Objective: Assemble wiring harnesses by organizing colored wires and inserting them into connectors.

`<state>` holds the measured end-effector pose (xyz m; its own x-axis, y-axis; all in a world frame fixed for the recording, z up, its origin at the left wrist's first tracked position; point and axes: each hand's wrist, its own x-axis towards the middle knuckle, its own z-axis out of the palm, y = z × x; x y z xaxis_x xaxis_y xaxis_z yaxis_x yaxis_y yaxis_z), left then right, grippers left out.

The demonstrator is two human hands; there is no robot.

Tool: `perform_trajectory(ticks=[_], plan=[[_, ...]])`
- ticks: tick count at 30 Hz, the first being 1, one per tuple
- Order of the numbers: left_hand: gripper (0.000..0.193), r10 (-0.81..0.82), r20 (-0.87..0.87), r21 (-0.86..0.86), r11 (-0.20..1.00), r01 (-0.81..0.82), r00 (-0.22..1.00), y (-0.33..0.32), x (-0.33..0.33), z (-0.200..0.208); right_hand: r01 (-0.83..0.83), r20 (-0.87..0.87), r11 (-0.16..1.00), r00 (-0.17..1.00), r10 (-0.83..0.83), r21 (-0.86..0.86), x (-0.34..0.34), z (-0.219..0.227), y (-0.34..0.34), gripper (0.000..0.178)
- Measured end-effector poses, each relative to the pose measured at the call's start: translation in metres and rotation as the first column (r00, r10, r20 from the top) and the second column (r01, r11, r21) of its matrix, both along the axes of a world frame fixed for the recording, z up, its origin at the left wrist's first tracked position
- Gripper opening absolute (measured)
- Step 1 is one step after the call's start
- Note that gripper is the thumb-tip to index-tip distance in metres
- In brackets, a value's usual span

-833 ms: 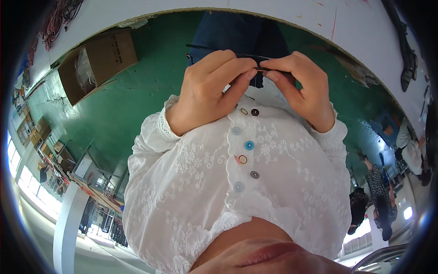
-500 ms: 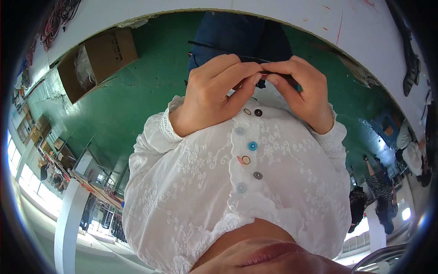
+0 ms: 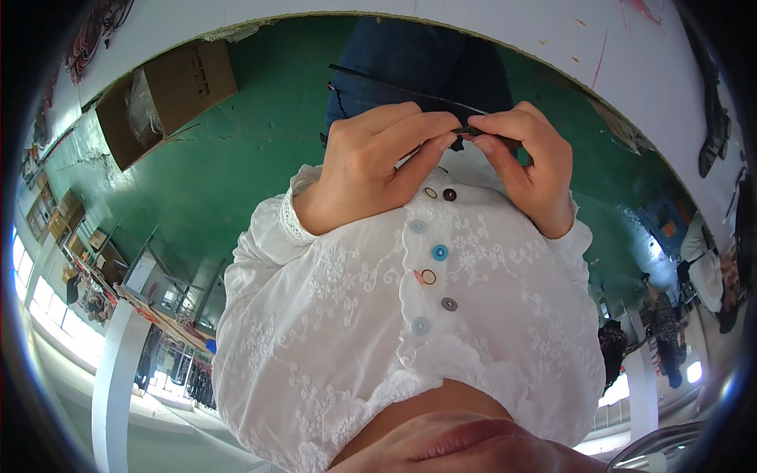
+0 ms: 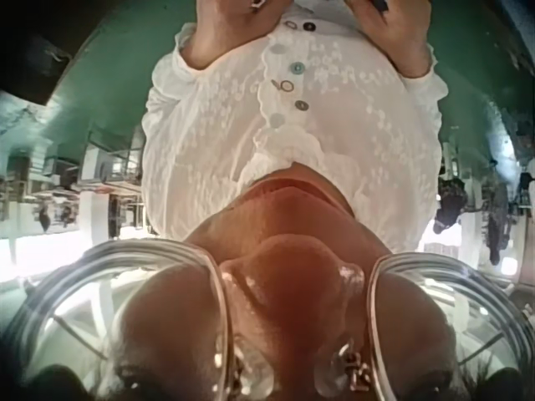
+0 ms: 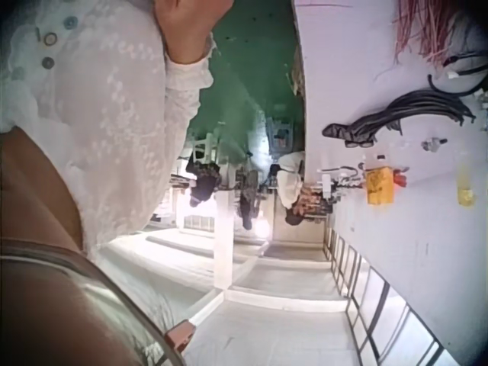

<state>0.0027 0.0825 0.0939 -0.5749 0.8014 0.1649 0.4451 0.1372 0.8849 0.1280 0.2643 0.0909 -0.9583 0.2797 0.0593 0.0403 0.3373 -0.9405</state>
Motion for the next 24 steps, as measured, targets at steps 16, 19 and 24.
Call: perform_trajectory(ticks=[16, 19, 24], plan=[[0.013, 0.082, 0.177, 0.048, 0.995, -0.092, 0.981, -0.001, 0.012, -0.005, -0.013, -0.044, 0.996, 0.999, 0.009, -0.084, 0.001, -0.012, -0.012, 0.021], [0.011, 0.093, 0.235, 0.039, 0.994, -0.105, 0.967, -0.003, 0.013, -0.006, -0.009, -0.084, 1.0, 0.996, 0.008, -0.002, -0.002, -0.013, -0.012, 0.023], [0.01, 0.119, 0.32, -0.03, 0.993, -0.115, 0.94, -0.003, 0.013, -0.002, 0.04, -0.066, 0.998, 0.997, -0.036, 0.056, 0.0, -0.013, -0.016, 0.023]])
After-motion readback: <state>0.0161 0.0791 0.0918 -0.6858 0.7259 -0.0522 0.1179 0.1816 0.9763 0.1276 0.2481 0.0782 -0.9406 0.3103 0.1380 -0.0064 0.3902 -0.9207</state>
